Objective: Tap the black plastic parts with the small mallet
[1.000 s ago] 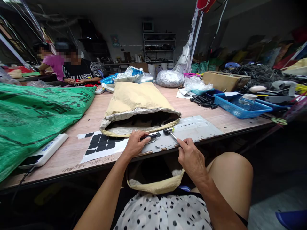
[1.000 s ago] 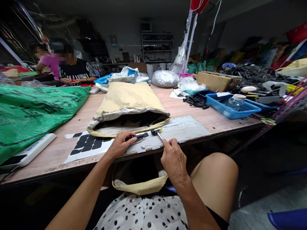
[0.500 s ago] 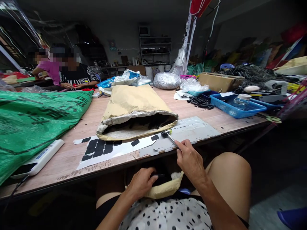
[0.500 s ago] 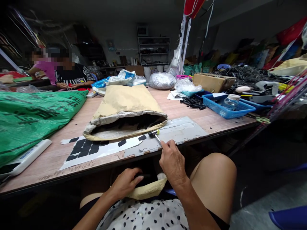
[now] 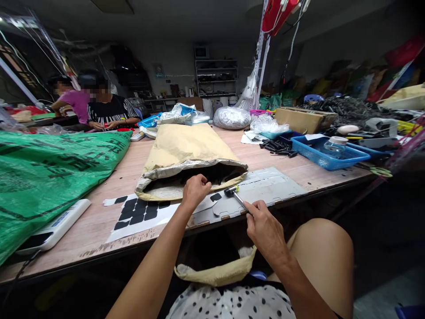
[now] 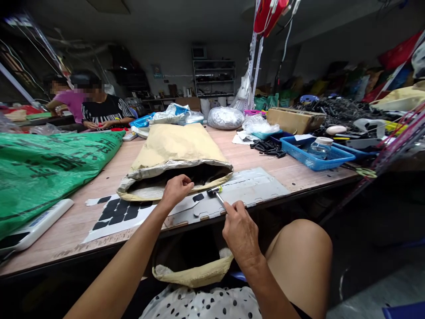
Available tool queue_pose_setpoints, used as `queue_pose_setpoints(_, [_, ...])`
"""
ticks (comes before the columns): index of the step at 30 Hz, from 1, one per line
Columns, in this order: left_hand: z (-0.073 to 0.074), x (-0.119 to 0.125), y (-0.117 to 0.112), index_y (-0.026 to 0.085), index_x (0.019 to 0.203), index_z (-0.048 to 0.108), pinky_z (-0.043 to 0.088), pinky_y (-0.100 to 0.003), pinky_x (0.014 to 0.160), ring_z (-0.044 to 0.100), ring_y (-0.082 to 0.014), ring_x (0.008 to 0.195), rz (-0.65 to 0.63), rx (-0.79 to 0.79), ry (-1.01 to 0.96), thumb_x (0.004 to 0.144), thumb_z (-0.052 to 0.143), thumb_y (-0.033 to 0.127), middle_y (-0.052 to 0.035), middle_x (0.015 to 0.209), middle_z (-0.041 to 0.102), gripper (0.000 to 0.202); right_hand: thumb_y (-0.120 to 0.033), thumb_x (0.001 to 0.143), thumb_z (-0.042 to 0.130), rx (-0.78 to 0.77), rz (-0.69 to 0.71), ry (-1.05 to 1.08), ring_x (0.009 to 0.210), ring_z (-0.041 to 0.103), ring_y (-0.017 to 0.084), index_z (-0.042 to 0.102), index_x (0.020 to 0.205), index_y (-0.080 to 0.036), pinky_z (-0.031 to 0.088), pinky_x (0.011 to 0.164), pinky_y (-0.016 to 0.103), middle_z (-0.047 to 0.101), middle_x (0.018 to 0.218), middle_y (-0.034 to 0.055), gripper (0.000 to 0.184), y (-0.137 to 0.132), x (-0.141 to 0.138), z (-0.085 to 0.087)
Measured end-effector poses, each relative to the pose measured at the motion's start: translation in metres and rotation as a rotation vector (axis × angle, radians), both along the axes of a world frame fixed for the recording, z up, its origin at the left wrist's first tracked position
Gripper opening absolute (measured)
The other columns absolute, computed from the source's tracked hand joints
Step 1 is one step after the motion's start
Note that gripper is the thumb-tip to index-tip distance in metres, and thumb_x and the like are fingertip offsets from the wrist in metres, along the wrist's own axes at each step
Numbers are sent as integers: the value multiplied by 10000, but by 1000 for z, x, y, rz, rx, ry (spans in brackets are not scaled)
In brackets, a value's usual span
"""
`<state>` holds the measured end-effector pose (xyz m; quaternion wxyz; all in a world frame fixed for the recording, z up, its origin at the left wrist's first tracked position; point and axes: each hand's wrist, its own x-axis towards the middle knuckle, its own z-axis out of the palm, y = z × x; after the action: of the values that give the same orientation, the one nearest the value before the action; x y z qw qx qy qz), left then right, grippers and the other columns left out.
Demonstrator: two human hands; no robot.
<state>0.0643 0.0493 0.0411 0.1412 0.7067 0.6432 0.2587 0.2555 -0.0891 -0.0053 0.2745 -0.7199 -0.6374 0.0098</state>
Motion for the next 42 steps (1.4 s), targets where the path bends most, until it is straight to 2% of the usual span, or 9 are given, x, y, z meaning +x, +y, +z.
queue_pose_setpoints(3, [-14,6,27,181,897,754,479,-345,716,700,-313,901,75,-35,64,789,682,418,-152,928,766,270,-117,935,500,20,11,1,863,637,137,670,1256,-262,445,703,242,623,1054,33,391,1,1,-2])
queue_pose_setpoints(6, [-19,6,32,183,851,755,467,-356,686,701,-330,867,95,-42,101,782,684,401,-161,883,760,239,-123,928,511,25,16,9,863,640,140,671,1255,-266,448,695,241,621,1060,35,391,1,2,-3])
queue_pose_setpoints(9, [-13,-8,22,201,829,746,453,-330,676,683,-289,840,69,1,108,808,664,379,-113,821,746,197,-129,926,519,15,17,17,858,640,138,669,1255,-273,446,691,236,619,1061,33,389,2,3,-3])
queue_pose_setpoints(12, [-9,-32,1,213,933,745,460,-320,731,652,-244,869,-19,81,90,864,630,388,-75,890,734,220,-127,931,511,2,19,21,862,636,137,672,1246,-269,445,702,237,614,1060,32,382,2,2,-2])
queue_pose_setpoints(17, [-24,-59,-34,216,1008,742,461,-310,777,609,-207,854,-304,150,-51,874,660,375,-29,861,682,223,-127,931,513,-19,11,29,882,630,142,672,1253,-269,441,722,248,605,1067,30,386,0,1,2])
queue_pose_setpoints(21, [-39,-61,-39,198,973,749,447,-335,807,590,-218,864,-379,142,-98,857,687,334,-37,850,661,189,-150,929,537,-27,7,36,867,629,143,666,1263,-266,434,706,254,608,1071,31,376,0,2,2])
queue_pose_setpoints(26, [-39,-60,-35,197,953,751,449,-340,828,607,-228,904,-376,98,-118,846,705,341,-41,896,671,185,-152,888,570,1,25,86,858,618,162,670,1259,-237,456,741,281,615,1056,40,394,2,8,-4])
queue_pose_setpoints(36, [-38,-61,-36,216,989,772,467,-326,817,610,-221,902,-389,49,-172,829,713,327,-30,896,682,204,-181,953,475,194,413,461,1019,628,183,647,1306,-208,511,959,323,661,1082,78,394,-5,-18,3])
queue_pose_setpoints(42, [-39,-61,-35,226,1026,800,469,-318,803,610,-218,888,-381,31,-188,833,710,330,-31,895,664,237,-169,960,461,166,483,459,1004,638,176,628,1335,-201,525,947,311,661,1071,77,411,-5,-33,-2])
